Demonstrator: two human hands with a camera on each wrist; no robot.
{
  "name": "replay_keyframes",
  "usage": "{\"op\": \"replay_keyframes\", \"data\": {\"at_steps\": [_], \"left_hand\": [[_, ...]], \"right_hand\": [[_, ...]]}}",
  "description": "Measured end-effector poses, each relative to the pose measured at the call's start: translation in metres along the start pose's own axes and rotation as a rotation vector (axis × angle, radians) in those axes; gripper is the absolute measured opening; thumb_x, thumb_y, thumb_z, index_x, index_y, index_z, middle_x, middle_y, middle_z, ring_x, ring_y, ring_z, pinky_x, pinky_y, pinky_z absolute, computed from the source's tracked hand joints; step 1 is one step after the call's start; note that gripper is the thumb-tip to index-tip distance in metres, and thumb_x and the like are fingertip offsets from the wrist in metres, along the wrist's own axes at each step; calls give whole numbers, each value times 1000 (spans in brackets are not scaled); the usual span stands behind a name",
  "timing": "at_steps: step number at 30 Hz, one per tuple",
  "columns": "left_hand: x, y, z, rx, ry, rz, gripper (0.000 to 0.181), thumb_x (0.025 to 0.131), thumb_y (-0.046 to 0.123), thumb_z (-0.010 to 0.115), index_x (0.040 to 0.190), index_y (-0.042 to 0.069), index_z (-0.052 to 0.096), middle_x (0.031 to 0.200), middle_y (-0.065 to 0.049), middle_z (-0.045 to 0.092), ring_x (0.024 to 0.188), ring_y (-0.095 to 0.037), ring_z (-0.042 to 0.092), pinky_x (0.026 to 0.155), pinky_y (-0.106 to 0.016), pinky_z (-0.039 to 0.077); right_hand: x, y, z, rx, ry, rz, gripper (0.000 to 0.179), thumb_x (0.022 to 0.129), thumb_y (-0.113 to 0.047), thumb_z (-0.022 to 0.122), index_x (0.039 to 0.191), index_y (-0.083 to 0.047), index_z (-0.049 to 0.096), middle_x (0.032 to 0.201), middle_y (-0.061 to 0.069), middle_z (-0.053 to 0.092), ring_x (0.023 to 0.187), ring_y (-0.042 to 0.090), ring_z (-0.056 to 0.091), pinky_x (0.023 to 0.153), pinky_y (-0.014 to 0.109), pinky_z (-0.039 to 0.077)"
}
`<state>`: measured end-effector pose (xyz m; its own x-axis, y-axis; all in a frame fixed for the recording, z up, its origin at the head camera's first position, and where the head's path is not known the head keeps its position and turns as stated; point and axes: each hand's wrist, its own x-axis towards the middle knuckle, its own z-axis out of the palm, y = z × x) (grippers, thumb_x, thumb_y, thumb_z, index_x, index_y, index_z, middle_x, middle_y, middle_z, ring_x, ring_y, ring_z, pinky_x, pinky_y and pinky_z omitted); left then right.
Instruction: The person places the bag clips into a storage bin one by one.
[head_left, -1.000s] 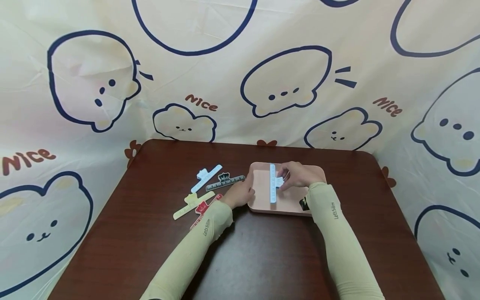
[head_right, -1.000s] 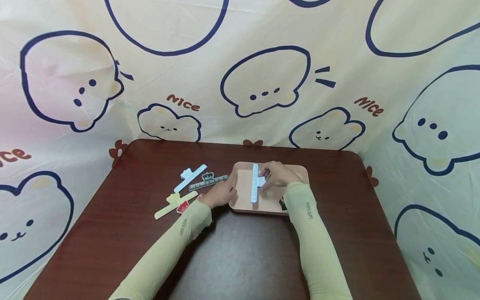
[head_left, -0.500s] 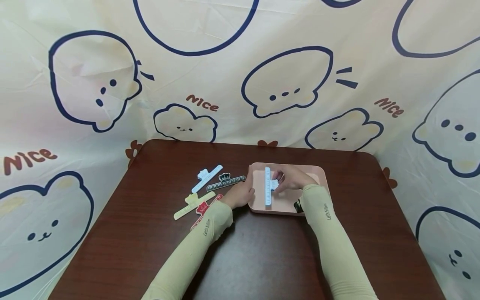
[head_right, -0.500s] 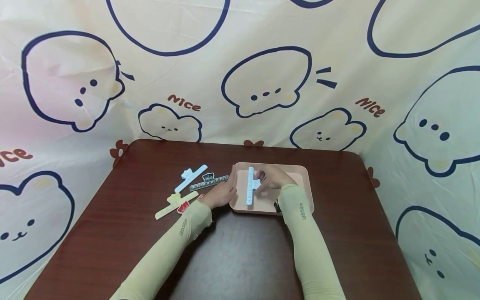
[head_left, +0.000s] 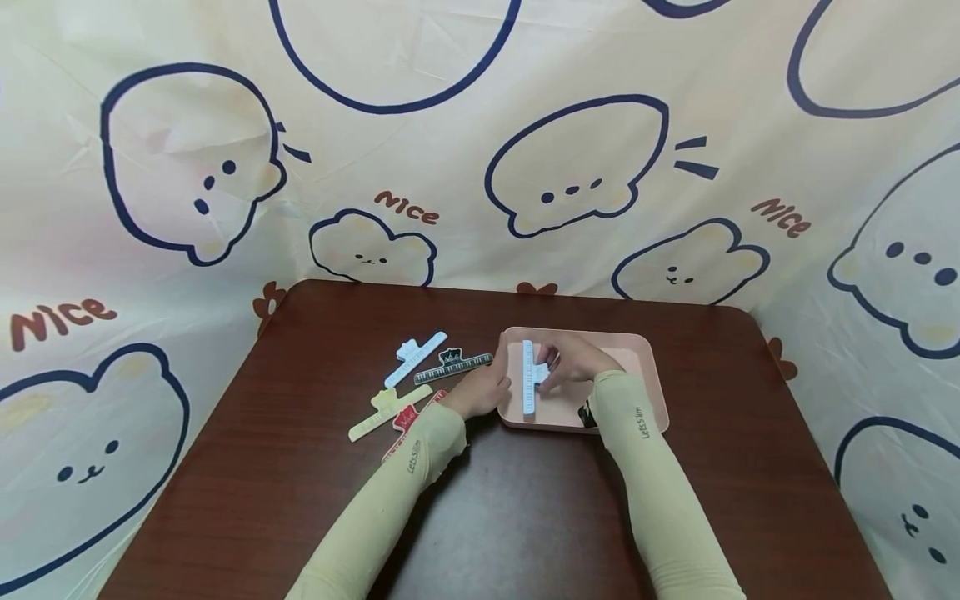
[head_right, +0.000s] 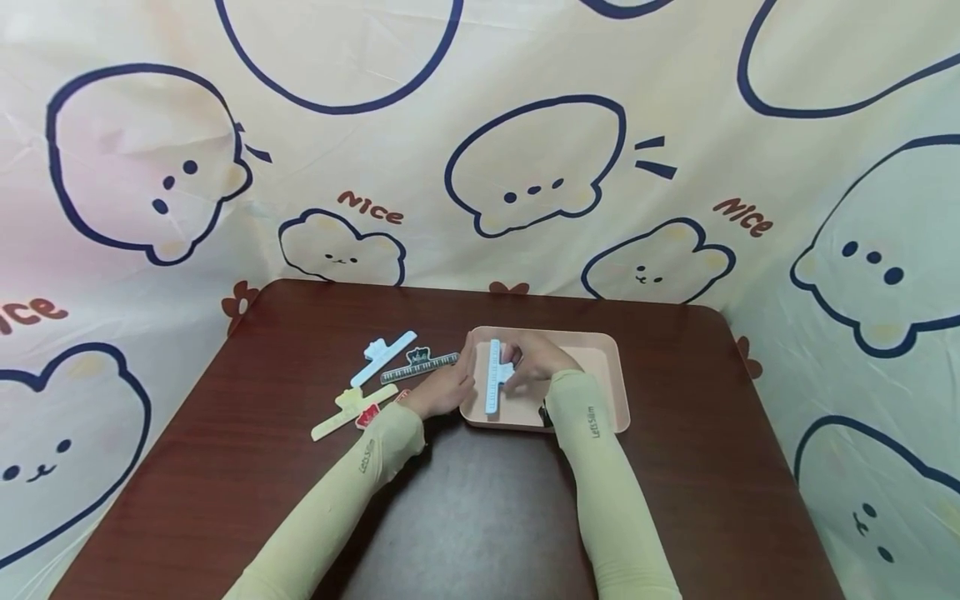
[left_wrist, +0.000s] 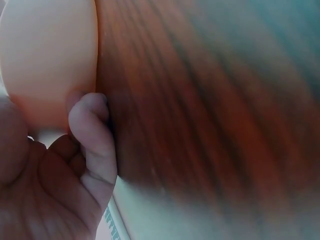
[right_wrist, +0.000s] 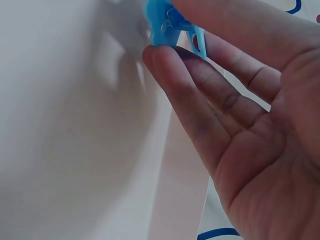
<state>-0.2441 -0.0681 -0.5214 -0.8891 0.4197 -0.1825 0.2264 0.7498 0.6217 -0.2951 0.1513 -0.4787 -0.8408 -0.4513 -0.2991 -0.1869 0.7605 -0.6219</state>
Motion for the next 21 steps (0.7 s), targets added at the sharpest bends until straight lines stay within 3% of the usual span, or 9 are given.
{"op": "replay_keyframes", "data": {"at_steps": [5, 10, 12, 16, 20, 21], "left_hand": [[-3, 0, -3, -46, -18, 5, 76, 109, 22, 36, 164, 11, -16, 142, -31, 57, 109, -35, 68, 107, -47, 48], [-2, -2, -4, -69, -45, -2, 72, 111, 24, 32, 165, 13, -15, 157, -25, 45, 120, -33, 63, 114, -46, 43], [-1, -2, -4, -81, -48, 2, 71, 111, 25, 31, 165, 14, -15, 159, -24, 42, 113, -33, 67, 113, -46, 44], [-1, -4, -4, -90, -55, -3, 70, 112, 26, 30, 165, 18, -15, 152, -25, 50, 87, -31, 69, 103, -44, 48], [0, -7, -3, -97, -54, -11, 69, 112, 29, 28, 165, 21, -15, 157, -22, 46, 99, -30, 66, 106, -43, 46], [0, -7, -3, -105, -56, -16, 69, 112, 29, 28, 165, 22, -15, 151, -24, 52, 98, -31, 67, 105, -44, 47]], "right_hand": [[3, -3, 5, 32, 3, -19, 36, 69, -9, 97, 94, -13, 71, 103, 4, 67, 98, 23, 61, 86, 35, 54], [4, -4, 10, 53, 14, -26, 36, 68, -6, 97, 92, -14, 73, 102, 3, 67, 99, 23, 61, 88, 35, 56], [5, -6, 10, 48, 14, -29, 36, 68, -4, 97, 92, -13, 72, 101, 3, 67, 99, 23, 61, 89, 35, 55], [5, -10, 11, 25, 6, -36, 34, 69, -2, 95, 91, -12, 71, 98, 3, 67, 97, 23, 61, 89, 36, 54], [7, -14, 12, -17, 5, -42, 34, 69, -5, 96, 90, -13, 71, 98, 2, 67, 95, 22, 60, 90, 36, 53], [8, -14, 13, -30, 5, -42, 34, 69, -5, 96, 90, -13, 71, 99, 1, 67, 95, 21, 60, 90, 35, 53]]}}
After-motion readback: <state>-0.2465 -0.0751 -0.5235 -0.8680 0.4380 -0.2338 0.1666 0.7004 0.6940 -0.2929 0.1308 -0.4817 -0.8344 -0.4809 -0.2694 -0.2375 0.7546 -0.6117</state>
